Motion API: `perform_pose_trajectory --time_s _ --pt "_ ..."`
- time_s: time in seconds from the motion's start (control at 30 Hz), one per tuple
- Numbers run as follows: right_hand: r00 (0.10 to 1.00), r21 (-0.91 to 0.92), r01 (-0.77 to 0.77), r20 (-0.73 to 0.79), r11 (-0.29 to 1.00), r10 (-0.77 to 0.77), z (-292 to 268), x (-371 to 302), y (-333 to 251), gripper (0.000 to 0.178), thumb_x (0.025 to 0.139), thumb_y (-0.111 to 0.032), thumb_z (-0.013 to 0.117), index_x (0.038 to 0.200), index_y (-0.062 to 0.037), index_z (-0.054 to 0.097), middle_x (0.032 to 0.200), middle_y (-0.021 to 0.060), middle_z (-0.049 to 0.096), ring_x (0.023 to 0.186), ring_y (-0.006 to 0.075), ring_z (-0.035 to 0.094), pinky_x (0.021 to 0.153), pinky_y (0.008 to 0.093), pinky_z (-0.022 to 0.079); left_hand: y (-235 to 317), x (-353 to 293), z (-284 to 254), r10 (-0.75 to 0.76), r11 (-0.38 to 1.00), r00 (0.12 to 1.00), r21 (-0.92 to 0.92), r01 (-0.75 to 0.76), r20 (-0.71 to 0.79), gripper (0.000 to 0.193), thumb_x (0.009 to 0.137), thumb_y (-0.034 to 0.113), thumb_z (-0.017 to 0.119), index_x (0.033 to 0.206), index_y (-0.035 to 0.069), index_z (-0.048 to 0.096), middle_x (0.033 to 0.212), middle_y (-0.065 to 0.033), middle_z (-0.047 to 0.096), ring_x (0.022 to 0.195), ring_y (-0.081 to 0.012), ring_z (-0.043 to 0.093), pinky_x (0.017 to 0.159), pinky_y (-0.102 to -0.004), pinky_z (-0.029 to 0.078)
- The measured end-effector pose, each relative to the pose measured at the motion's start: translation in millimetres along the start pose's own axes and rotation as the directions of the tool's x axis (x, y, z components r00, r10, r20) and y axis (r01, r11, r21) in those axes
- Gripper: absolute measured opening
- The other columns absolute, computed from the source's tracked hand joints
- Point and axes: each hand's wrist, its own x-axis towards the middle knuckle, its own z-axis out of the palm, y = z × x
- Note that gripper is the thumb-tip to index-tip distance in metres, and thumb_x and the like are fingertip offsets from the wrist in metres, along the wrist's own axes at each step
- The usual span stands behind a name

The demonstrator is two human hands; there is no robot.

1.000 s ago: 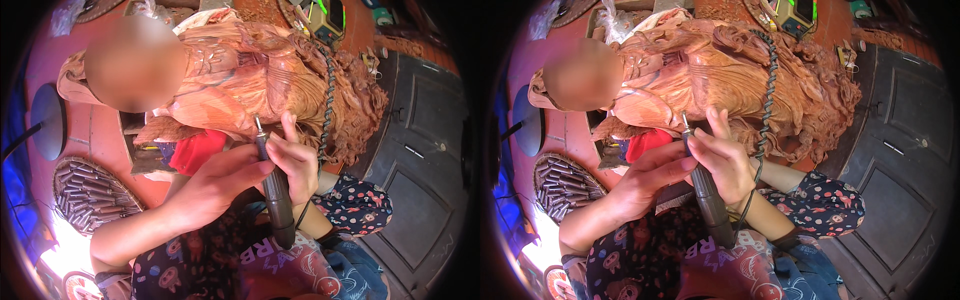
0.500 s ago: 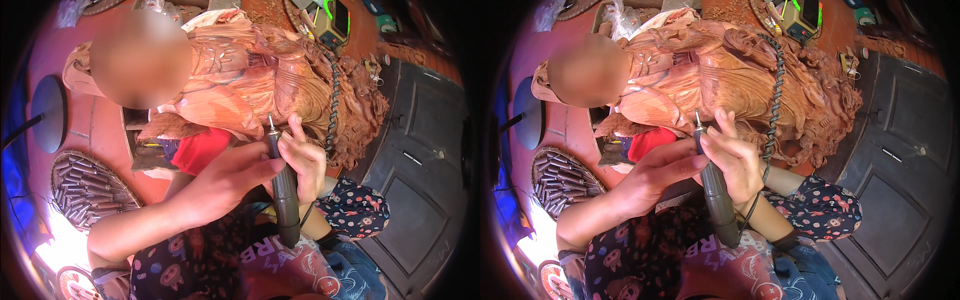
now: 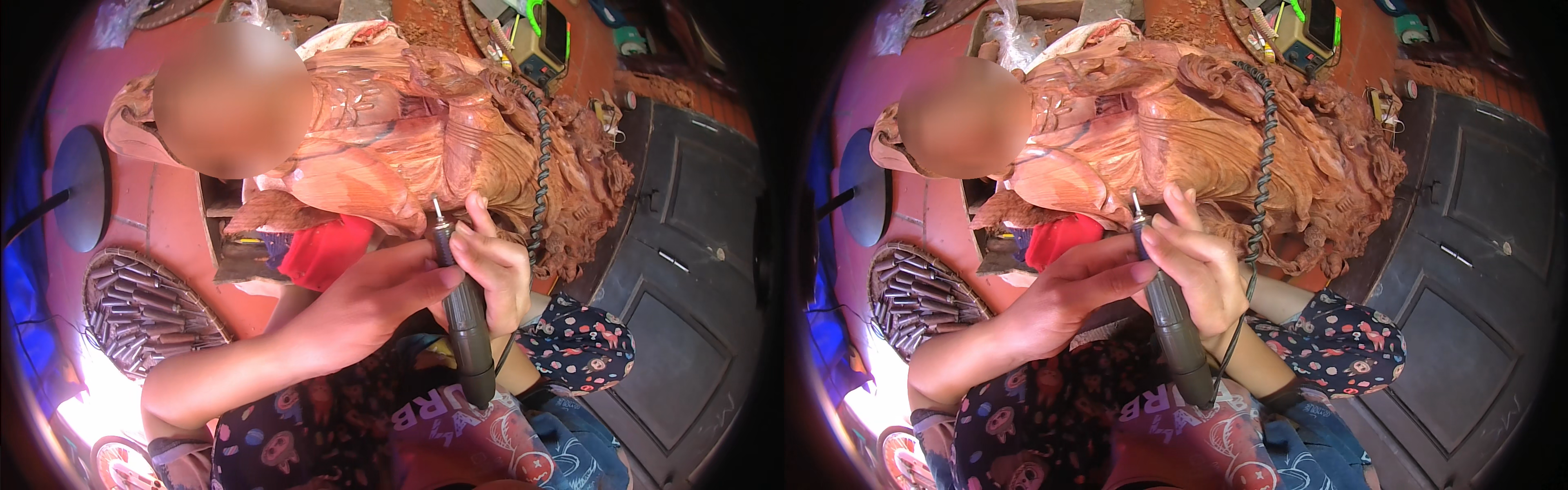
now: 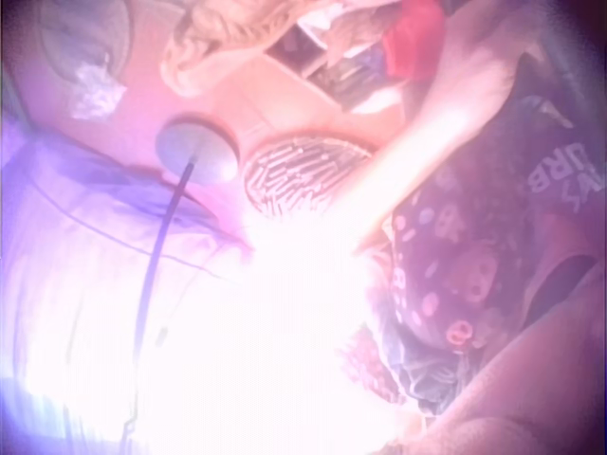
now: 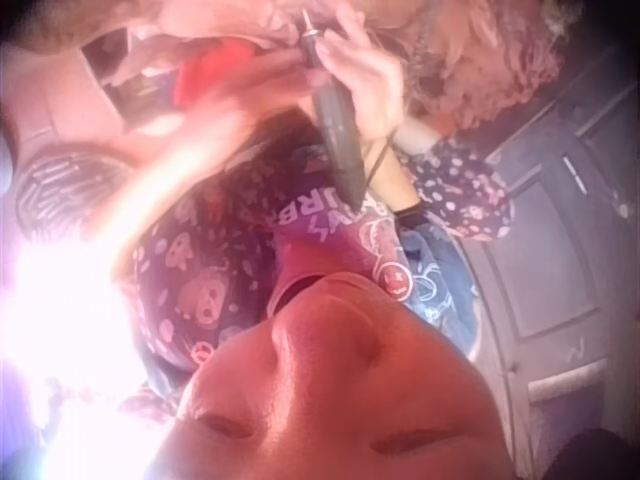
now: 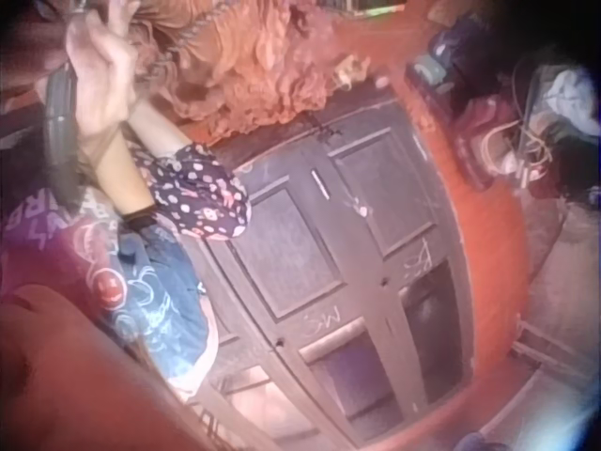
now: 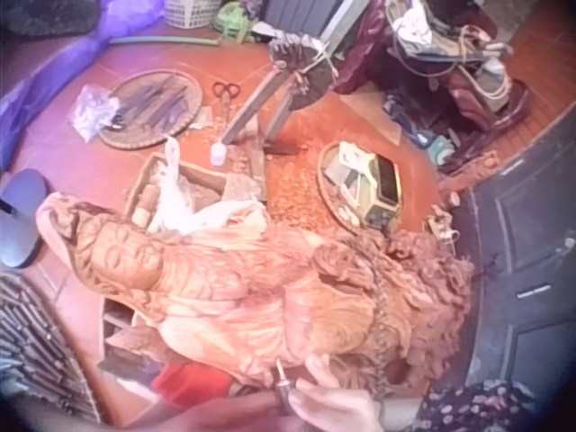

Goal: The person uses a rotary carving tool to refine details on a wooden sculpture of a seated figure. They hold the tool with both hands and work on the torso and arm areas, occasionally pausing to wipe away wood dust with a red cloth.

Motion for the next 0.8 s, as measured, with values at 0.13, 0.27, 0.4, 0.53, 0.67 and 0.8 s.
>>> perform_pose_trajectory --time_s 0.13,0.27,0.4,0.53,0.67,0.8 --pt "1.000 0.005 0.002 0.017 1.000 -0.003 0 1 0 0.039 0.079 -0.015 0.077 0.111 0.0026 0.062 0.107 0.0183 0.060 0.115 0.0414 0.057 0.101 0.0522 0.044 0 -1 -3 -0.035 0.999 0.999 -0.024 0.036 0.009 0.031 0.099 0.020 0.050 0.122 -0.002 0.052 0.111 -0.0064 0.059 0.107 -0.0114 0.055 0.093 -0.0275 0.042" --pt "0.997 0.006 -0.019 0.076 1.000 0.018 -4 6 -5 0.036 0.079 -0.014 0.076 0.109 0.0025 0.063 0.104 0.0181 0.061 0.114 0.0416 0.058 0.101 0.0515 0.044 4 -7 1 -0.035 0.996 0.999 -0.081 0.034 -0.009 0.032 0.099 0.020 0.050 0.122 -0.002 0.052 0.111 -0.0063 0.059 0.107 -0.0113 0.054 0.094 -0.0280 0.041" --pt "0.999 -0.016 -0.043 0.019 0.999 0.044 -4 9 -6 0.036 0.077 -0.013 0.078 0.107 0.0026 0.064 0.101 0.0177 0.062 0.111 0.0406 0.060 0.097 0.0475 0.050 7 -3 4 0.010 0.998 1.000 -0.066 -0.008 0.022 0.033 0.100 0.021 0.049 0.123 -0.002 0.051 0.112 -0.0068 0.059 0.107 -0.0120 0.054 0.095 -0.0285 0.041" --pt "1.000 -0.062 -0.020 -0.010 0.998 0.020 -9 20 -7 0.037 0.074 -0.010 0.080 0.104 0.0030 0.064 0.097 0.0171 0.063 0.106 0.0386 0.062 0.091 0.0434 0.054 0 6 -2 -0.016 1.000 0.997 -0.003 0.017 0.081 0.036 0.101 0.023 0.047 0.126 -0.003 0.050 0.114 -0.0071 0.058 0.110 -0.0123 0.053 0.097 -0.0294 0.040" --pt "1.000 -0.037 0.026 -0.001 0.999 -0.026 -11 26 -5 0.034 0.073 -0.011 0.081 0.101 0.0016 0.066 0.092 0.0161 0.064 0.104 0.0385 0.064 0.093 0.0444 0.053 0 3 2 -0.007 0.999 0.995 -0.045 0.011 0.096 0.038 0.101 0.023 0.047 0.127 -0.003 0.049 0.115 -0.0068 0.057 0.112 -0.0120 0.051 0.098 -0.0297 0.039" --pt "0.997 -0.021 0.011 0.079 1.000 -0.009 -14 24 -4 0.032 0.077 -0.016 0.079 0.101 0.0010 0.066 0.095 0.0170 0.065 0.110 0.0420 0.060 0.098 0.0510 0.047 3 -2 1 -0.011 0.999 0.998 -0.036 0.014 0.068 0.037 0.101 0.023 0.047 0.127 -0.004 0.050 0.115 -0.0059 0.057 0.112 -0.0111 0.051 0.098 -0.0294 0.038"
